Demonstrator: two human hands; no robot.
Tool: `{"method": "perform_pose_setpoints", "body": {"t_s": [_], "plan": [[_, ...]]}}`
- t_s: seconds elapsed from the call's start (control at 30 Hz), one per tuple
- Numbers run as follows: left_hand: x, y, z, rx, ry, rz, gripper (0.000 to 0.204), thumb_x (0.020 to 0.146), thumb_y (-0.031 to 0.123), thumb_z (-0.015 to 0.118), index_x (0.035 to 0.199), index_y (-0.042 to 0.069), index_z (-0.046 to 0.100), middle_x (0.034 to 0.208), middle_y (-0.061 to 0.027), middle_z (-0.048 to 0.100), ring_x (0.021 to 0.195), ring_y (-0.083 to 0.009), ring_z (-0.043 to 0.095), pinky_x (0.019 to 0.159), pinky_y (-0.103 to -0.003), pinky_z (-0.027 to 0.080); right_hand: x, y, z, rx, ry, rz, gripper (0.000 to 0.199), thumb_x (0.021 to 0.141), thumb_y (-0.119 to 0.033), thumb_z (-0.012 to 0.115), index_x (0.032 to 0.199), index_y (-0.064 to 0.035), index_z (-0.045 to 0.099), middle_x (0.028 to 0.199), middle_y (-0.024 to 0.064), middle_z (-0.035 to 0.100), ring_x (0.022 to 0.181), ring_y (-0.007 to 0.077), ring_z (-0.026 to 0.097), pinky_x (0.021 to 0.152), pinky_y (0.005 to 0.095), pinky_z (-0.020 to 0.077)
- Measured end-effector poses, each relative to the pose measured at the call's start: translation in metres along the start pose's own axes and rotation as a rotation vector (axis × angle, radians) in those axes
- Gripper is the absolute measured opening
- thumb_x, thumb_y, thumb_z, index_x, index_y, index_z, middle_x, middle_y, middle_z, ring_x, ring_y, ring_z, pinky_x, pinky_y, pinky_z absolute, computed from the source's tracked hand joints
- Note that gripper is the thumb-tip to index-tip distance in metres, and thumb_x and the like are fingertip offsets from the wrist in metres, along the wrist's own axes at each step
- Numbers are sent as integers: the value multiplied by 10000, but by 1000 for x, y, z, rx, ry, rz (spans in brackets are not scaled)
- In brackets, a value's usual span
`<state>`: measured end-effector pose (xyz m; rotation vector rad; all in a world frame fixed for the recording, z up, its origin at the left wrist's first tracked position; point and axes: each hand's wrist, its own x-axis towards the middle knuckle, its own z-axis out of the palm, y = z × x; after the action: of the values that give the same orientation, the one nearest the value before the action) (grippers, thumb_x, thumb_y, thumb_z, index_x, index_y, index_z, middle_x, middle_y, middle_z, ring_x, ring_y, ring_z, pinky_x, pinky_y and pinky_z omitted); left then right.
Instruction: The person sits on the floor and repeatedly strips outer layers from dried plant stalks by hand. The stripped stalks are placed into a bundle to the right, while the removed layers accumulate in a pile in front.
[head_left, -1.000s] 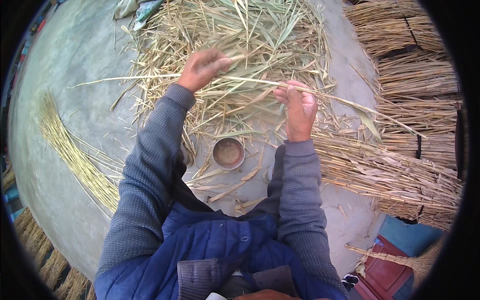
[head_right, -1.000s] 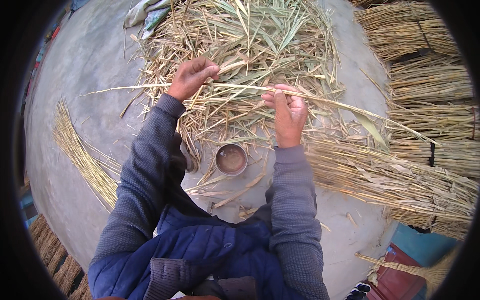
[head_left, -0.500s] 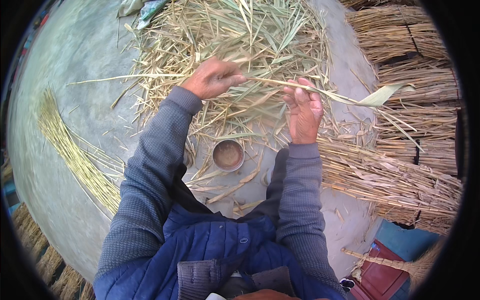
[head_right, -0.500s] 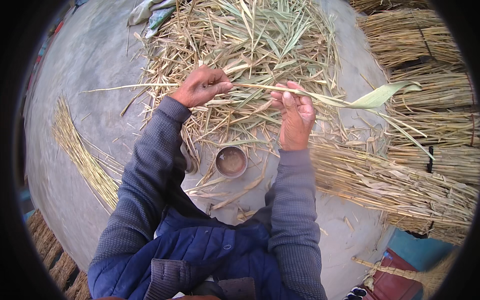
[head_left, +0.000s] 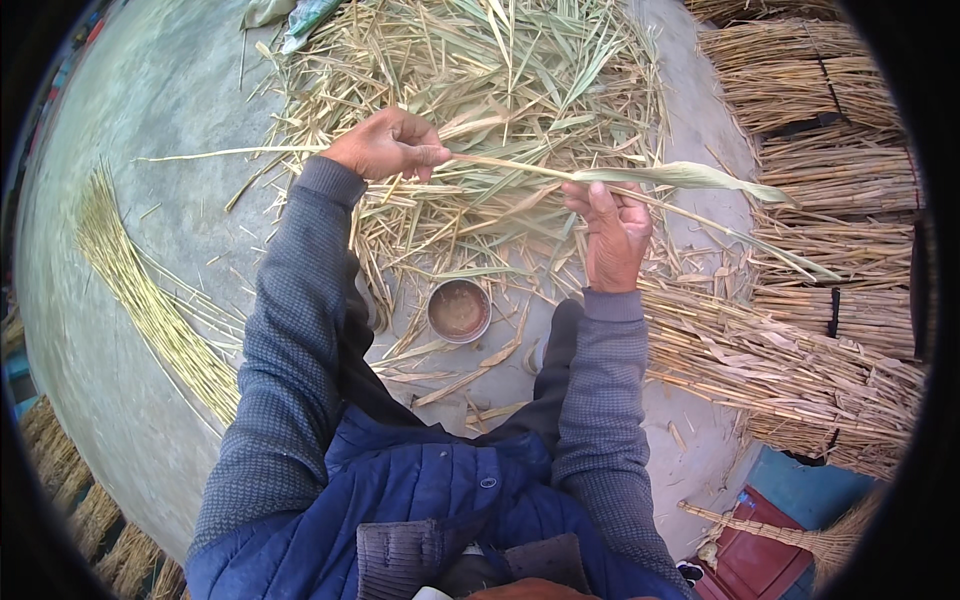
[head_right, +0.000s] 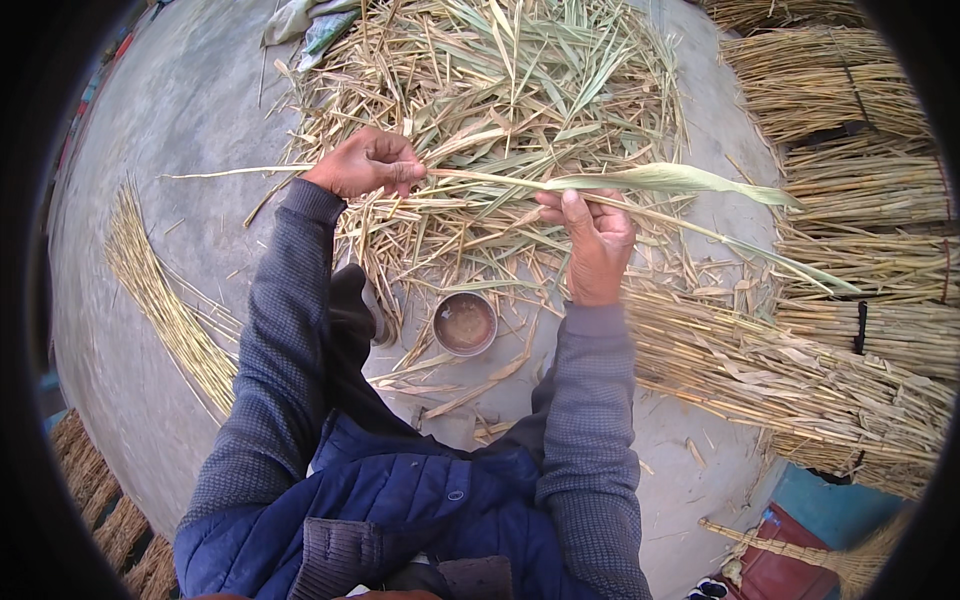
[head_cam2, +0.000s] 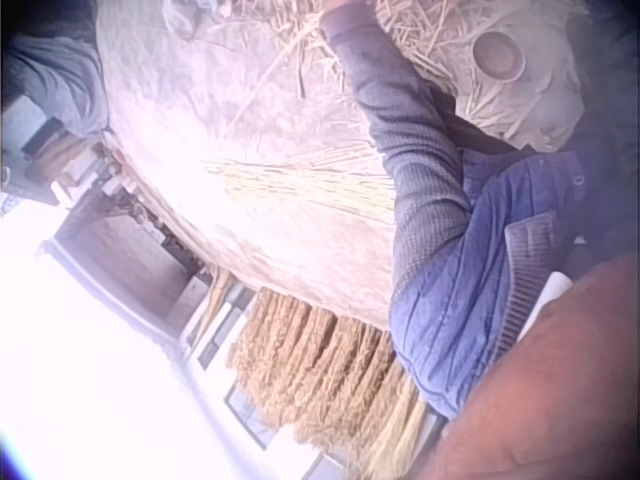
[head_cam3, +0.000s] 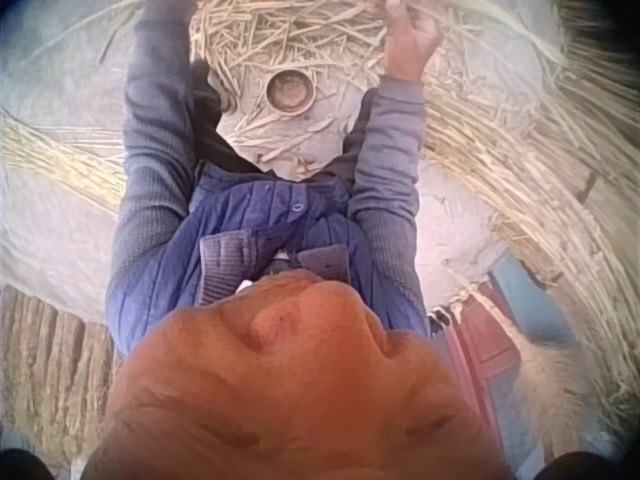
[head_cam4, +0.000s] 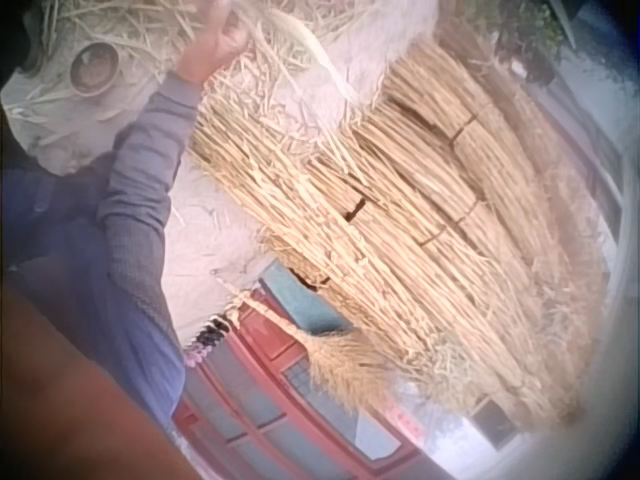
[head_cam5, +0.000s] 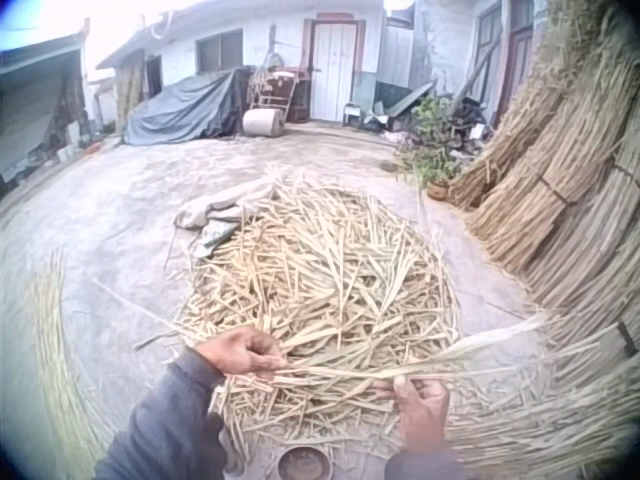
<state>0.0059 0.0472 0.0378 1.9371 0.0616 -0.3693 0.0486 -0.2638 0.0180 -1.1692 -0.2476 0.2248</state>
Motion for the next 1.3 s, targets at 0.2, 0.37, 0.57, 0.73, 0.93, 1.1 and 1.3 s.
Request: {"method": "perform_pose_setpoints", "body": {"t_s": [0.2,0.37,0.57,0.73,0.93,1.1,1.3], "plan": [[18,12,58,207,190,490,254,858,166,790,1031,-1,711,864,-55,731,763,-114,668,689,-271,535,-1,4,9,-32,29,9,191,976,-115,633,1088,37,600,978,155,708,910,247,731,755,286,610],[26,6,61,-130,404,402,186,873,171,765,966,17,717,864,-59,738,779,-118,679,707,-280,549,-1,8,6,-45,96,-9,200,962,-136,657,1078,14,594,1019,180,702,900,253,723,787,322,605],[18,0,12,-535,554,304,190,893,184,754,973,27,682,826,-55,729,720,-71,643,655,-223,514,2,8,-10,-24,167,-37,174,978,-103,621,1062,41,570,994,207,693,839,250,726,746,313,611],[11,-20,-24,-381,888,347,200,917,211,733,979,28,683,813,-42,725,705,-67,621,646,-217,493,4,1,-24,-90,181,-3,154,970,-98,628,1066,10,575,1029,189,689,869,239,716,786,315,608],[27,-28,0,753,808,349,287,840,362,747,901,85,705,839,-73,702,885,-228,601,759,-401,454,4,4,-19,-45,117,0,158,966,-97,638,1069,11,587,1049,192,684,887,240,713,789,315,607],[29,-15,27,201,231,374,328,840,328,801,983,40,735,901,-38,719,906,-143,667,781,-315,540,5,4,-16,-51,118,-7,169,966,-99,639,1077,20,592,1051,199,687,884,245,718,786,314,610],[31,-11,35,-121,195,251,179,854,159,792,961,27,735,855,-20,723,793,-90,659,705,-242,528,6,4,-12,-16,102,-19,173,966,-105,641,1078,19,596,1055,204,692,882,248,721,780,316,611]]}}
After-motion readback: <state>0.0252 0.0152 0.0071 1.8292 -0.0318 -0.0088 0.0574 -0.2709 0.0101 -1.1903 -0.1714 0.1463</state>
